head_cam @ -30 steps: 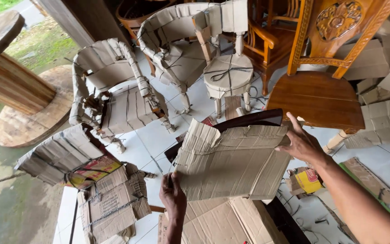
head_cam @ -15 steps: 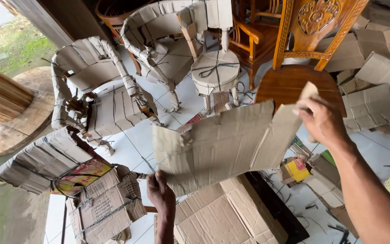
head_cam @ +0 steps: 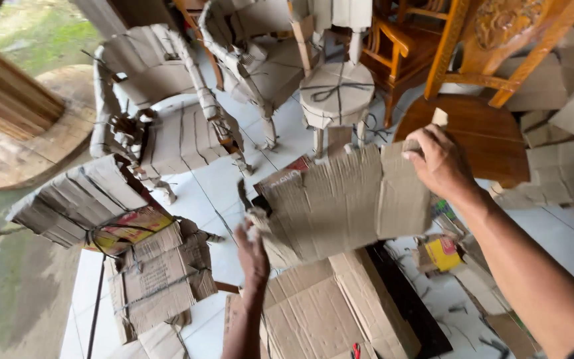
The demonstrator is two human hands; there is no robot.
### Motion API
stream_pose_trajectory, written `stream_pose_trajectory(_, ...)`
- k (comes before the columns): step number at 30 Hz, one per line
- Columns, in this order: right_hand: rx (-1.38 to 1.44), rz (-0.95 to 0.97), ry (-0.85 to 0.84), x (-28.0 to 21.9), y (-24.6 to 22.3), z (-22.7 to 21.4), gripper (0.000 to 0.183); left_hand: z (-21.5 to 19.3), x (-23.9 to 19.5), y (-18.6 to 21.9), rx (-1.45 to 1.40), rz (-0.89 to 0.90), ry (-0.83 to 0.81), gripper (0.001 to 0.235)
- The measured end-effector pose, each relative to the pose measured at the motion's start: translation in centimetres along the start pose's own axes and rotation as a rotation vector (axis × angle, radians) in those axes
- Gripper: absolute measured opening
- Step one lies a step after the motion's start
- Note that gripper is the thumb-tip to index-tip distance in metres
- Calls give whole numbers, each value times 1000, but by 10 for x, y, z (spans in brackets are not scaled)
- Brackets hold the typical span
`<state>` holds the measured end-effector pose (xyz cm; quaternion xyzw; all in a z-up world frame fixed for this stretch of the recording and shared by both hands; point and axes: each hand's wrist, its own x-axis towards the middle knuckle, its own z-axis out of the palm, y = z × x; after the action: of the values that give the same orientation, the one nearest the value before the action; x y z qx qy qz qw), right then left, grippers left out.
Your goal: The person folds a large piece of cardboard and places it on a wooden chair. They then sit on the floor, pull a length of wire from a spool, and tie it around the cardboard on the chair to secure it.
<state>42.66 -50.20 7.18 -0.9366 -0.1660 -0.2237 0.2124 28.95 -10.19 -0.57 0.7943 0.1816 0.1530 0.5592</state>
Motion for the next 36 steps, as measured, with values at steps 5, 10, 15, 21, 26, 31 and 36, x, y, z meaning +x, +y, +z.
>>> stream_pose_trajectory(5, 5, -62, -6, -1, 29, 18, 22, 33, -8, 10, 240, -51, -52, 83)
stream_pose_trajectory(10, 98, -190, 35, 14, -1, -25, 13, 35, 22, -26, 178, -78, 84, 31)
stream_pose_trajectory(15, 75, -219, 140, 24, 0, -29, 16, 18, 24, 6, 323, 92, 265, 44)
stream_pose_trajectory(21, 248, -257, 268, 40, 18, -6, 72, 33, 37, -15, 370, 224, 305, 37)
stream_pose_trajectory(26, 290, 21, 516, -17, 5, 32, 60, 38, 36, -21, 317, 208, 366, 43)
stream_pose_trajectory(31, 436, 555, 448, -62, 13, 103, 64, 39, 31, -20, 296, 257, 361, 64)
stream_pose_trajectory(36, 1148, 991, 464, -34, 7, 108, 57, 42, 38, -36, 393, 278, 325, 79)
